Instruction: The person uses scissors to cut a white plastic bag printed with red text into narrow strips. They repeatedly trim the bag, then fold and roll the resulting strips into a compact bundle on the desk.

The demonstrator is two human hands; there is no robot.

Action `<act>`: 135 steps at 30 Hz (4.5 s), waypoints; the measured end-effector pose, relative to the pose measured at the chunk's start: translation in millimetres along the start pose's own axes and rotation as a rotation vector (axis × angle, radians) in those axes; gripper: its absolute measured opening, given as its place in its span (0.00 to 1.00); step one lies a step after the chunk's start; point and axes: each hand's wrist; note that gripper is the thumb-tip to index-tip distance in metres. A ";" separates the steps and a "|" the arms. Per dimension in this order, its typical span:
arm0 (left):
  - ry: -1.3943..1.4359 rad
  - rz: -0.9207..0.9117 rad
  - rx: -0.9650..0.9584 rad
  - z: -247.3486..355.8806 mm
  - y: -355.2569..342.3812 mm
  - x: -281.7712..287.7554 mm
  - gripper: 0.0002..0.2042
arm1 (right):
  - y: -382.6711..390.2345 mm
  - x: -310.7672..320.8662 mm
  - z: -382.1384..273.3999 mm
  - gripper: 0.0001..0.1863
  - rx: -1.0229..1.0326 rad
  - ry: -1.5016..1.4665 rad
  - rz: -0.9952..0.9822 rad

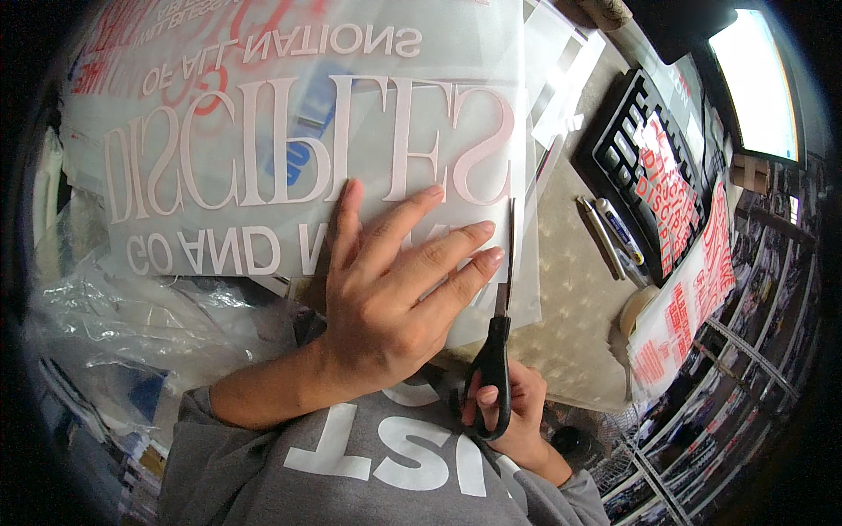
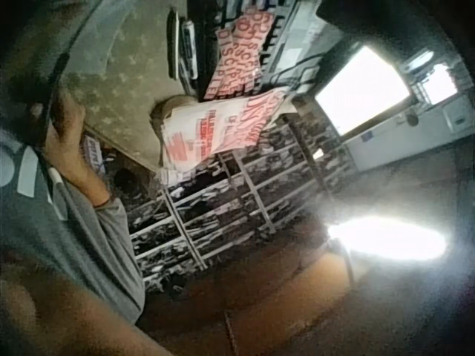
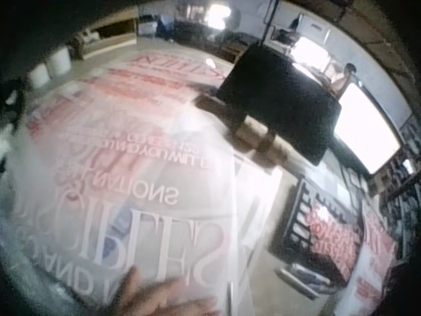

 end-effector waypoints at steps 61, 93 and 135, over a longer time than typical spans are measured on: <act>0.231 0.013 0.033 -0.3 21.1 23.2 0.09 | -80.3 -23.9 -70.5 0.19 0.139 -0.078 0.252; 0.202 0.038 -0.070 -4.6 55.1 23.0 0.05 | -176.7 -4.5 -142.0 0.26 0.327 0.280 0.363; -0.388 0.779 -0.484 8.1 -82.6 188.8 0.10 | -49.7 65.8 -33.9 0.23 0.488 -0.177 0.106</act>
Point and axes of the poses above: each hand's wrist, its own y-axis away from the middle knuckle, its own x-axis out of the back of the hand, z = x × y, and after that the axes turned 6 degrees about -x, right-handed
